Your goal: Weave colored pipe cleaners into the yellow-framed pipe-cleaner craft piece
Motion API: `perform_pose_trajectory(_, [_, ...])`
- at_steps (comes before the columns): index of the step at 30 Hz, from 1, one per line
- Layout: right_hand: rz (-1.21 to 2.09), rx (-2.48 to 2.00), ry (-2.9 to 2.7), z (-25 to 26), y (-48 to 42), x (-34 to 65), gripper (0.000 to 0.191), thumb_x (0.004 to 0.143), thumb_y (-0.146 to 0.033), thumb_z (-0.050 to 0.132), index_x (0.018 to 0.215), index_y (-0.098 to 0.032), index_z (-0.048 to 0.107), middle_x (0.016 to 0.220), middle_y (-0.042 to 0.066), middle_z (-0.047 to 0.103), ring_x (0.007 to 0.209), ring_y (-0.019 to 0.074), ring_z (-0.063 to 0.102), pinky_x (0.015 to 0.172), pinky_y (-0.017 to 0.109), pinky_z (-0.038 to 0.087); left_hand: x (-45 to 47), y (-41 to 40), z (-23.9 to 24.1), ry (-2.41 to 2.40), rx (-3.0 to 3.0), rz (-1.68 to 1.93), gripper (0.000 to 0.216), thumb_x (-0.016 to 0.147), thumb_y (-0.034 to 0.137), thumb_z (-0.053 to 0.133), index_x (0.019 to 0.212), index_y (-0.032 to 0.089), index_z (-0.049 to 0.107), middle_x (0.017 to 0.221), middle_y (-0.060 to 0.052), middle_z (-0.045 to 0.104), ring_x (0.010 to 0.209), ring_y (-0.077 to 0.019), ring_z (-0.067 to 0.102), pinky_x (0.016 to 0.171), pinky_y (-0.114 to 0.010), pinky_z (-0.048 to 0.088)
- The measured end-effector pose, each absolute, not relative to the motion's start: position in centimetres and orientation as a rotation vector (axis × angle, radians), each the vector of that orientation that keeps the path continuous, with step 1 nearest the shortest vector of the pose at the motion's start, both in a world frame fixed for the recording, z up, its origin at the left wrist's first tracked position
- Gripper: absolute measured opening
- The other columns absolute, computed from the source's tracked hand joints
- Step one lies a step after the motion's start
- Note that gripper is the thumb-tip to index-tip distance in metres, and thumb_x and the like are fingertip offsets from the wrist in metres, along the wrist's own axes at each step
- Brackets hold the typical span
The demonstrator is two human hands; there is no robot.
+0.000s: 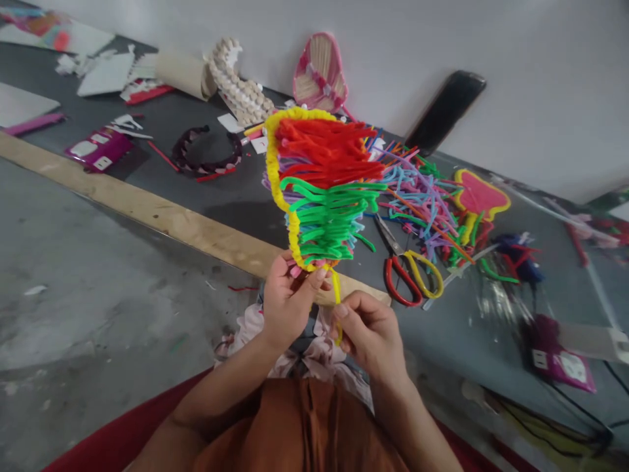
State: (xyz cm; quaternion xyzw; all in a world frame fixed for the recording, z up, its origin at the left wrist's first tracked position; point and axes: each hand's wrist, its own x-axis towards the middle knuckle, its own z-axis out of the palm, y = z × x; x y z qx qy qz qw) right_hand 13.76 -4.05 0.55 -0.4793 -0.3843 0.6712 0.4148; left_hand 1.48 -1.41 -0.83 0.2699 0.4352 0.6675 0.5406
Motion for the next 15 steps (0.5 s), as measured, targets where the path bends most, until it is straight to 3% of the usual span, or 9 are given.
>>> perform_pose_trajectory(9, [1.974,-0.95,-0.493,0.6,-1.9,12.7,0.034,0.076,-0.04,0.076,0.064,-0.018,0.052,0.049,-0.005,0.062,0.025,0.0005,0.035,0.024,0.008,0.027,1.4,-1.8,-0.3,1.118,0.656,1.559,0.033,0.067,0.023,0.085,0.092,0.02,0.064,0.085,-0.001,0.073,0.077,-0.0149,0.07,0.075,-0.026,0.058])
perform_pose_trajectory(15, [1.89,-0.982,-0.433,0.2,-0.9,12.2,0.033,0.068,-0.038,0.081,0.073,-0.019,0.054,0.051,-0.007,0.06,0.028,0.0,0.035,0.026,0.008,0.028,1.6,-2.3,-0.7,1.151,0.664,1.495,0.032,0.068,0.027,0.084,0.092,0.021,0.063,0.079,0.001,0.069,0.07,-0.012,0.066,0.066,-0.022,0.057])
